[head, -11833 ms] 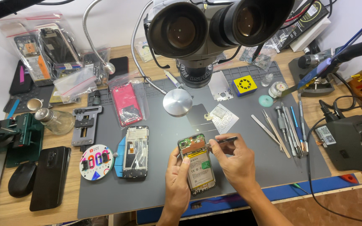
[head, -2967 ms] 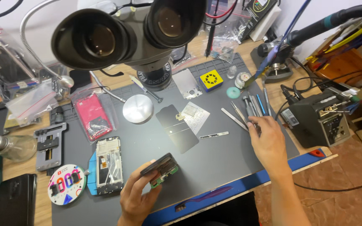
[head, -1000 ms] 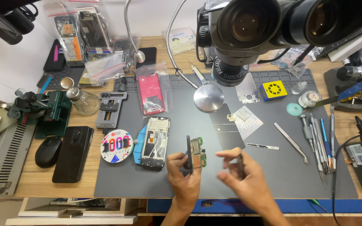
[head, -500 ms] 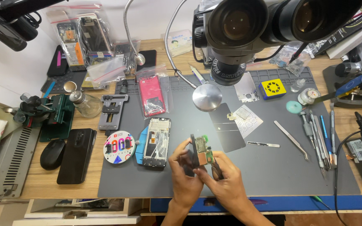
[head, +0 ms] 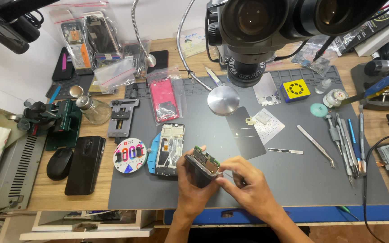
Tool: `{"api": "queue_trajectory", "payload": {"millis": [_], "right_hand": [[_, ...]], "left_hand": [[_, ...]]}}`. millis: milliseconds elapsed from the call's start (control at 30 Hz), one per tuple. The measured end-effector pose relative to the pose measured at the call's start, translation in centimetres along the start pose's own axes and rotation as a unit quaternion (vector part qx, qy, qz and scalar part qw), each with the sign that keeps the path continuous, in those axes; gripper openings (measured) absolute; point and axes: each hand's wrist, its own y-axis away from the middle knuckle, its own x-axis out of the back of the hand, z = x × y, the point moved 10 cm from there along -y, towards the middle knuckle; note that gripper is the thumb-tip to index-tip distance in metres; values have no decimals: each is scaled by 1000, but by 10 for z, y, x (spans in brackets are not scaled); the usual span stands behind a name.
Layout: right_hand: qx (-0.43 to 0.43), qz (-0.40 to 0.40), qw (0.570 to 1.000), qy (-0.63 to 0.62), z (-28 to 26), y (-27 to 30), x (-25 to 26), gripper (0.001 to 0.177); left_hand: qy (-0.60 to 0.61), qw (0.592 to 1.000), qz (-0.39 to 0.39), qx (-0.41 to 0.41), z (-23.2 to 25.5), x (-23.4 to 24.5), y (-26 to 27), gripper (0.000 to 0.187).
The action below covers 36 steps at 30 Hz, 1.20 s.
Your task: The person uses tweezers to carefully lift and remove a small component from the motherboard of a disassembled smartphone. They then place the component onto a nearby work mat and continue to adjust the motherboard with the tweezers.
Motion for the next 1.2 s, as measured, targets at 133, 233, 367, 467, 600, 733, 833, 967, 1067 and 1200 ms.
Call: {"api": "queue_trajectory", "payload": {"millis": [133,233,367,467,600,733,833,967,1067,1200], "right_hand": [[-97,-26,994,42,17,6,22,53],[-161,61,984,-46,34,12,51,62],[-143,129,950,-247,50,21,81,39],[-167,116,901,-383,64,31,86,38],[-104,23,818,-565,44,32,72,57],[-119,98,910,-385,41,41,69,39],[-21,92,981,-172,-6,28,65,34],[48,64,997,6,-30,25,51,27],[75,66,992,72,-37,25,42,24],[195,54,975,94,-65,22,30,25]], "left_hand": [[-32,999,0,-24,7,0,-2,92],[-6,999,-10,-34,8,-3,-4,87],[-13,1000,24,-4,-3,4,-5,89],[-10,1000,26,13,-3,3,-6,88],[-10,999,28,25,-5,4,-4,88],[3,999,35,30,-7,2,-5,88],[28,998,44,30,-8,3,-6,85],[26,997,62,38,-15,11,-7,87],[37,996,66,40,-16,14,-8,88],[72,994,69,33,-23,19,-8,91]]}}
